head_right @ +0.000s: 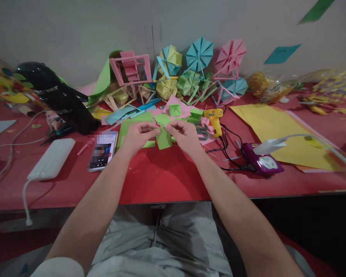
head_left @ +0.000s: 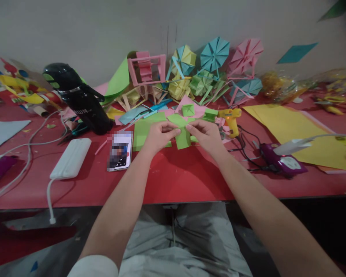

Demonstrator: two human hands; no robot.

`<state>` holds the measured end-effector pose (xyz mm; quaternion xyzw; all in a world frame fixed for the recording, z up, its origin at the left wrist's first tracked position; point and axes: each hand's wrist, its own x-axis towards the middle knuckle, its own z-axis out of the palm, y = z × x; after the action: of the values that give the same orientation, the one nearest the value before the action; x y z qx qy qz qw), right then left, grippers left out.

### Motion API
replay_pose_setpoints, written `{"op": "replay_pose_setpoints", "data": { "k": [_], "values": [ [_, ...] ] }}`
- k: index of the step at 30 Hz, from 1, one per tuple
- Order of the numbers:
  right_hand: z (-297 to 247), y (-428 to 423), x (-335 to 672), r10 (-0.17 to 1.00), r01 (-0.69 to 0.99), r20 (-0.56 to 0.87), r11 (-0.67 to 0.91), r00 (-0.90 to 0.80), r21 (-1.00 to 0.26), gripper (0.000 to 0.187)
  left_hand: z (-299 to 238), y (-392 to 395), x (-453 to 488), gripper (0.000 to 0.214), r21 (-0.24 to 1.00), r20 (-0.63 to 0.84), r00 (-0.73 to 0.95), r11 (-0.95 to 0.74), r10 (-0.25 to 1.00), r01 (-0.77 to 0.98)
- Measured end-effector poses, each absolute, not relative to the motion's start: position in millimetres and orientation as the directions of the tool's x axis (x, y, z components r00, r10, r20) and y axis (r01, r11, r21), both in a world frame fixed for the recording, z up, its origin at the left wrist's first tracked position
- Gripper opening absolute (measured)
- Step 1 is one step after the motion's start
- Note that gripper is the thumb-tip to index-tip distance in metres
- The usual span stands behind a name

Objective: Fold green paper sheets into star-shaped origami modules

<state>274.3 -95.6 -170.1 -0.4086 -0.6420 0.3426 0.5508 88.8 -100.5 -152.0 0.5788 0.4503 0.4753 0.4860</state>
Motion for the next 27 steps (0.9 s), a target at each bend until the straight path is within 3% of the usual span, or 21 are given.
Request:
{"op": "replay_pose_setpoints", "data": {
  "k": [18, 22, 27],
  "values": [
    [-166.8, -95.1, 274.6, 0.913, 0.083, 0.405, 0.408, -0.053, -0.909, 0.04, -150.0, -100.8, 91.1, 0.029, 0.993, 0.11, 0.117, -0.114, 0.987, 0.027],
    [-166.7, -96.3, 274.4, 0.936, 0.051, 0.343, 0.347, -0.081, -0.936, 0.04, -149.6, -99.8, 89.7, 0.031, 0.993, 0.117, 0.091, -0.116, 0.989, -0.007],
    [-166.6, -97.1, 275.1, 0.919, 0.157, 0.364, 0.385, -0.15, -0.909, 0.043, -145.5, -99.9, 89.2, 0.03, 0.997, 0.06, 0.052, -0.058, 0.997, -0.052]
  ]
}}
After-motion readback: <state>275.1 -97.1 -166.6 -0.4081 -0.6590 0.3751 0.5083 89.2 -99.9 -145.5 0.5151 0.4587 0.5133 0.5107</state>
